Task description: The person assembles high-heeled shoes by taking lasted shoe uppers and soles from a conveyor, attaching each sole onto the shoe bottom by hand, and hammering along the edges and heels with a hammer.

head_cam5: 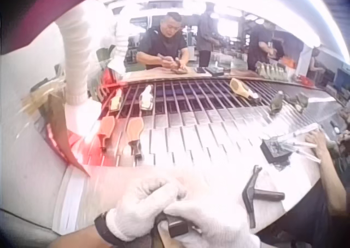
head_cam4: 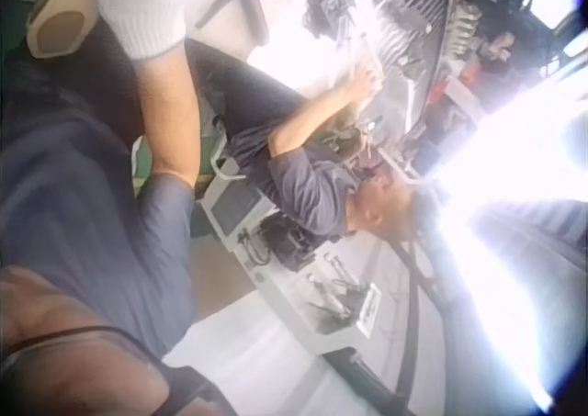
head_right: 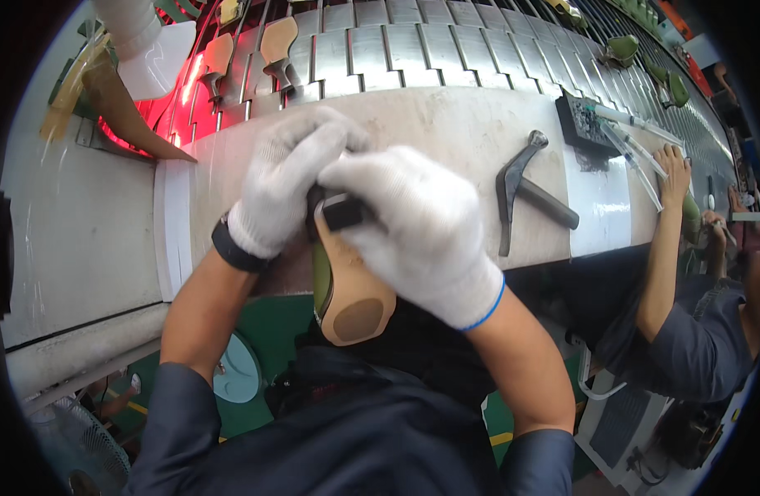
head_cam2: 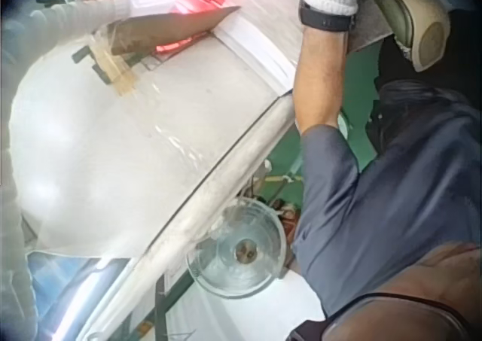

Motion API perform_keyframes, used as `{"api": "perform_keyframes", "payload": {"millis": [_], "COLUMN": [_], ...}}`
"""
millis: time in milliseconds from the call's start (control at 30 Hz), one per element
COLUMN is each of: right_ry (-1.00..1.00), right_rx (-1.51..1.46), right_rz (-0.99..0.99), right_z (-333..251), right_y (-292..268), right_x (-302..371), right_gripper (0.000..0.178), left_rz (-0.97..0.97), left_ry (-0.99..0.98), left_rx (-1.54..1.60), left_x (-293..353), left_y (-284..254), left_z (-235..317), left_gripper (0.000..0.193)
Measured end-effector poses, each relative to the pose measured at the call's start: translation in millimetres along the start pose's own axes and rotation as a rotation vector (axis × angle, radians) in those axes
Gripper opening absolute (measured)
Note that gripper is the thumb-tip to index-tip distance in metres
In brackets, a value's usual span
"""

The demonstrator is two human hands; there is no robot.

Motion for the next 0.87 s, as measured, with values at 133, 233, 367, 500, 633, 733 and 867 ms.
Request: {"api": "perform_keyframes", "payload": {"millis": [133,233,367,500,633,733,867], "right_ry": [0.545,0.779,0.901,0.702,0.549,0.685,0.737], "right_rx": [-0.26,-0.449,-0.484,-0.36,-0.242,-0.252,-0.304], "right_rz": [0.002,-0.056,-0.125,-0.149,-0.15,0.028,0.037], "right_z": [15.4,18.6,9.9,24.2,26.2,24.9,22.5], "right_y": [-5.4,-10.9,-21.8,-18.2,-12.2,1.7,-0.2], "right_x": [31.8,50.3,40.5,28.5,28.8,53.9,56.1], "right_gripper": [0.033,0.035,0.045,0.044,0.043,0.046,0.056], "left_rz": [-0.02,-0.019,-0.052,-0.046,-0.04,-0.038,-0.03], "left_ry": [-0.104,0.088,-0.018,0.063,0.042,0.048,0.061], "left_rx": [-0.005,-0.194,-0.263,-0.305,-0.254,-0.277,-0.297], "left_x": [-9.4,-13.0,-19.4,-18.9,-18.8,-19.8,-20.8], "left_y": [6.3,18.2,21.1,24.9,29.4,28.9,30.2], "left_z": [-2.3,-10.6,-10.5,-11.8,-14.3,-12.2,-16.3], "left_gripper": [0.034,0.032,0.036,0.038,0.039,0.04,0.043]}}
Point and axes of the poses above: each hand's wrist, its own x-axis away from the middle knuckle, its own y-axis out of the palm, z = x × y, the point moved 1 cm from there along -x, towards the middle knuckle
